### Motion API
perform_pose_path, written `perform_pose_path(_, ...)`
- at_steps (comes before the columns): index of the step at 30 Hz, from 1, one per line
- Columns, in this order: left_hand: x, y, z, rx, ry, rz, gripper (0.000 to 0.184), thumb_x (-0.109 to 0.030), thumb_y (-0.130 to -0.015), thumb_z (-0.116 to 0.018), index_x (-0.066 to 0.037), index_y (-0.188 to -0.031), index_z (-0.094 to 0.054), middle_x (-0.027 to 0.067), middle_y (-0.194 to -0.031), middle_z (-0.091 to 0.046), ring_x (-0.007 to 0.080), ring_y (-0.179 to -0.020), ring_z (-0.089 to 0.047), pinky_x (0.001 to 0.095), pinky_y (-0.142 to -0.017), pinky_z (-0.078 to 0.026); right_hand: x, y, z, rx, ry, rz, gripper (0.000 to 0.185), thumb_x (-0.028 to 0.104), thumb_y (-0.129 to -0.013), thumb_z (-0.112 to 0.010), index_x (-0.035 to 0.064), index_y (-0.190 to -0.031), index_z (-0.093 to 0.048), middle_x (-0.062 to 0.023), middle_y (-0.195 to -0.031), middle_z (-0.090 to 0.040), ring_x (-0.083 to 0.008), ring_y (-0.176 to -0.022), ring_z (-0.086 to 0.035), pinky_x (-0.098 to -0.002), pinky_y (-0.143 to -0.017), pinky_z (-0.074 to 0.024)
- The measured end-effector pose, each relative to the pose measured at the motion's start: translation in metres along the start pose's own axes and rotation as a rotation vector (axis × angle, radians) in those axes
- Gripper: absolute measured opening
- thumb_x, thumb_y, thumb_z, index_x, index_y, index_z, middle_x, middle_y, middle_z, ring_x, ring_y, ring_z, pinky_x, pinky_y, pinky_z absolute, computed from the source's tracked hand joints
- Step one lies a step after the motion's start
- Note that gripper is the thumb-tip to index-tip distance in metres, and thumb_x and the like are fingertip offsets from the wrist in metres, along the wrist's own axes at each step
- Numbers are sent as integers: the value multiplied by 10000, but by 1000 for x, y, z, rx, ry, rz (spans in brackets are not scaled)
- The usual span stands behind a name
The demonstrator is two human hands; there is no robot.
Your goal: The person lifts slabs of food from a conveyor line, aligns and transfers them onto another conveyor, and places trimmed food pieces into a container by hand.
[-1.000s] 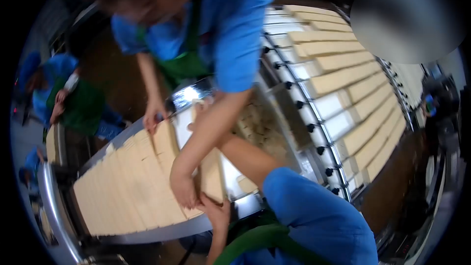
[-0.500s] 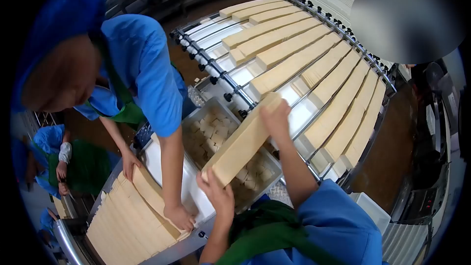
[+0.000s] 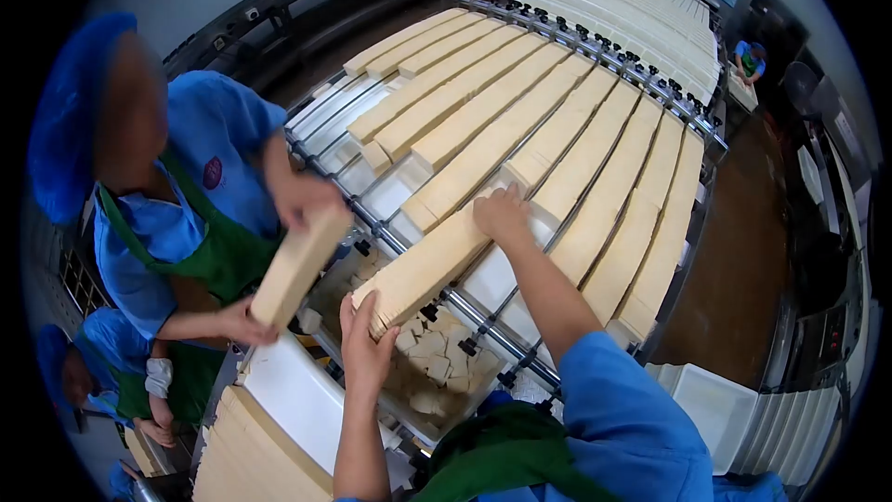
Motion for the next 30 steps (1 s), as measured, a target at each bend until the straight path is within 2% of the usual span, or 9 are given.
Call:
perform_pose_path(5, 3, -15, -35, 75, 242, -76, 611, 44, -770, -680, -81, -1329, -469, 233, -1484, -234, 361, -1316, -371, 354, -1032, -383, 2, -3, 5, -151, 171, 39, 563, 368, -895, -393, -48, -1263, -488, -226, -1371, -430, -347, -1273, -382, -474, -1071, -223)
perform_pose_path(9, -16, -20, -56, 164, 179, -92, 596, 96, -822, -562, -81, -1372, -420, 242, -1516, -155, 347, -1332, -354, 336, -1017, -393, 42, 63, -16, -212, -71, 347, 679, 474, -901, -425, -71, -1305, -419, -240, -1412, -359, -382, -1325, -285, -508, -1090, -177)
perform_pose_path(14, 8, -18, -68, 156, 318, -95, 583, 113, -860, -395, -56, -1414, -337, 214, -1514, -185, 290, -1323, -370, 329, -1006, -392, 64, 107, -35, 20, -175, 382, 755, 529, -931, -353, -67, -1392, -310, -280, -1500, -170, -408, -1417, -79, -519, -1134, -29)
perform_pose_path(20, 22, -4, -76, -130, 545, -36, 516, 91, -879, -432, -15, -1380, -366, 175, -1504, -225, 268, -1310, -381, 315, -1014, -388, 68, 138, -32, 245, -384, 588, 681, 454, -927, -428, -72, -1353, -357, -299, -1488, -183, -423, -1410, -97, -505, -1138, -52)
perform_pose_path(24, 5, 16, -104, -99, 491, -218, 519, 121, -879, -427, -7, -1379, -378, 154, -1466, -332, 261, -1323, -375, 317, -1046, -349, 30, 146, 29, -162, -586, 702, 759, 421, -594, -792, 0, -1160, -512, -205, -1111, -514, -362, -1025, -484, -489, -931, -349)
perform_pose_path(25, 7, 15, -127, -75, 556, -324, 534, 131, -865, -427, -1, -1380, -374, 156, -1465, -337, 258, -1334, -362, 326, -1072, -320, 32, 140, 49, 255, -685, 684, 738, 410, -584, -799, 2, -1137, -531, -187, -1083, -540, -343, -999, -513, -431, -889, -395)
perform_pose_path(26, -39, 11, -108, -43, 535, -285, 572, 153, -838, -419, 9, -1388, -359, 158, -1453, -353, 257, -1336, -360, 336, -1104, -276, 18, 140, 57, 132, -577, 762, 826, 363, -600, -808, -10, -1247, -456, -189, -1111, -546, -301, -1027, -538, -395, -882, -433)
perform_pose_path(27, -37, 6, -129, 17, 544, -221, 545, 107, -861, -401, 6, -1394, -355, 166, -1442, -369, 259, -1345, -346, 342, -1114, -267, -13, 133, 50, -20, -789, 587, 879, 297, -598, -837, -47, -1279, -399, -201, -1123, -560, -302, -962, -594, -419, -890, -457)
perform_pose_path(30, -56, -17, -161, 246, 556, -133, 548, -61, -906, -388, -19, -1441, -280, 199, -1480, -303, 297, -1381, -275, 348, -1143, -187, -43, 109, 37, 226, -803, 591, 893, 161, -687, -717, -39, -1399, -216, -206, -1239, -477, -271, -1125, -508, -374, -919, -460)
Point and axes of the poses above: each hand's wrist, its own y-axis away from the middle knuckle, its own z-axis out of the back of the hand, x = y × z, the point moved 6 cm from there along -y, towards the middle knuckle
